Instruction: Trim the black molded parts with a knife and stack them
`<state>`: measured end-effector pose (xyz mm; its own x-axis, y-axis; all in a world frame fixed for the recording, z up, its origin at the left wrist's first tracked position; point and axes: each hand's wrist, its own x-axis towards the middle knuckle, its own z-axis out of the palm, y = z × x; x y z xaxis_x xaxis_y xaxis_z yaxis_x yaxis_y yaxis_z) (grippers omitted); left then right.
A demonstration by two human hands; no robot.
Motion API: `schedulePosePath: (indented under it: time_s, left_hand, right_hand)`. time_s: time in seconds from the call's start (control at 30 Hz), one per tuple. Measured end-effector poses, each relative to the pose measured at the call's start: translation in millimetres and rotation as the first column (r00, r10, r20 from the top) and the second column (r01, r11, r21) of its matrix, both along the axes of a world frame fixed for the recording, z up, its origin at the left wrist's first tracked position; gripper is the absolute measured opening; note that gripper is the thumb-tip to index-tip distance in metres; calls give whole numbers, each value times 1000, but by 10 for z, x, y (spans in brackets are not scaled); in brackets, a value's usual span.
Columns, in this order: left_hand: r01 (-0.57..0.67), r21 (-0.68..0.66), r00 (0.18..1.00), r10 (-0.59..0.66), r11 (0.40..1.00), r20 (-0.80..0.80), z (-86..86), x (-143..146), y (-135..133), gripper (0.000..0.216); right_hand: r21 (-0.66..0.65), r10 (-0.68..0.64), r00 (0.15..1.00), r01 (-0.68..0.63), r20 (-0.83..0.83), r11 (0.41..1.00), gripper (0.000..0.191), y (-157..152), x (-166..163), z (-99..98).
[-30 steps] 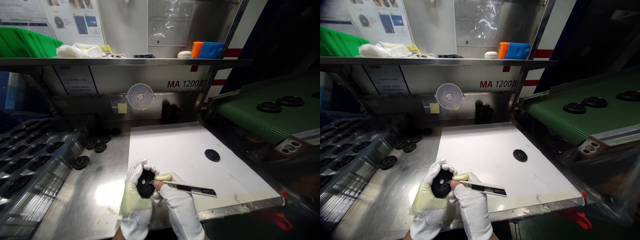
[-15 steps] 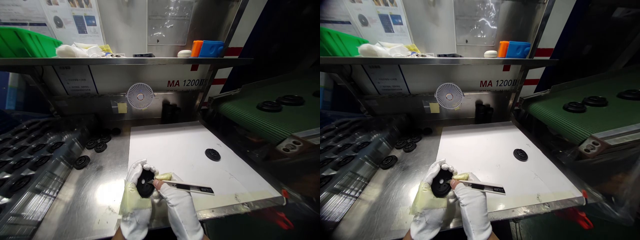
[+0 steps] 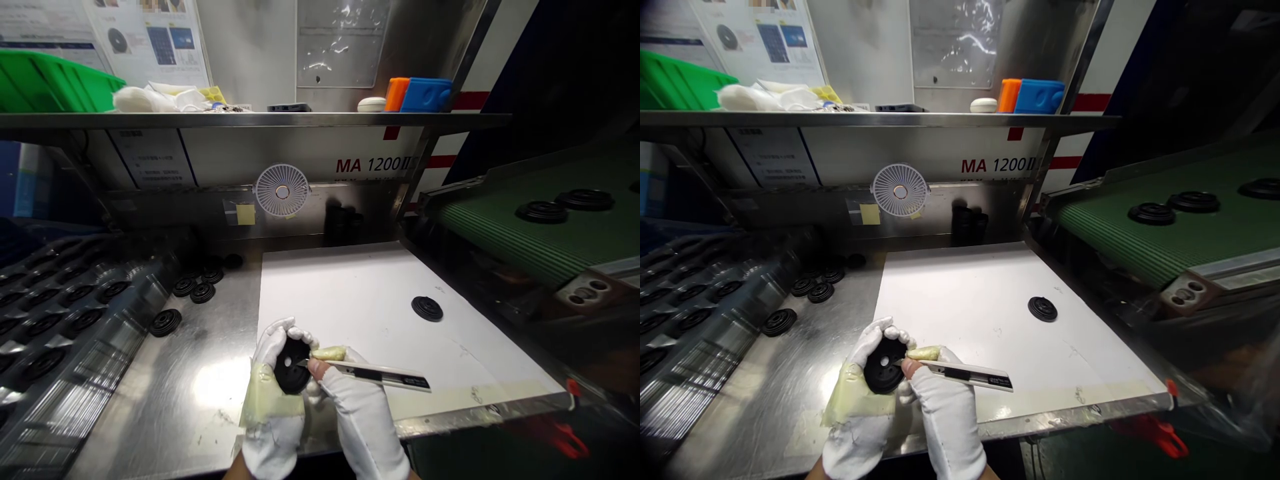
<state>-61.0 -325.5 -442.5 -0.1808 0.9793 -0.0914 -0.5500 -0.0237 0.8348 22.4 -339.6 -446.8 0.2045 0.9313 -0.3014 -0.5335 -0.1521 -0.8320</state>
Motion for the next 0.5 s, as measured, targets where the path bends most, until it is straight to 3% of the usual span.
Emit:
schedulePosePath:
  time_s: [0.13,0.27,0.37,0.5]
  left_hand:
    - [-30,44,999,32,999,-34,-41,18,-30,30]
    - [14,92,999,-11,996,-33,-105,-5,-32,28]
    - [9,-5,993,-9,1000,121,-82,-2,48,28]
    - [33,-236,918,64,971,391,-56,68,140,34]
  right_hand:
    - [-35,22,1000,-22,22,999,29,9,2,-4]
    - [-55,110,993,-108,38,993,26,23,48,-41]
    - [-6,140,989,-139,46,990,25,24,101,-53]
    - [147,197,980,-198,21,969,34,115,29,16]
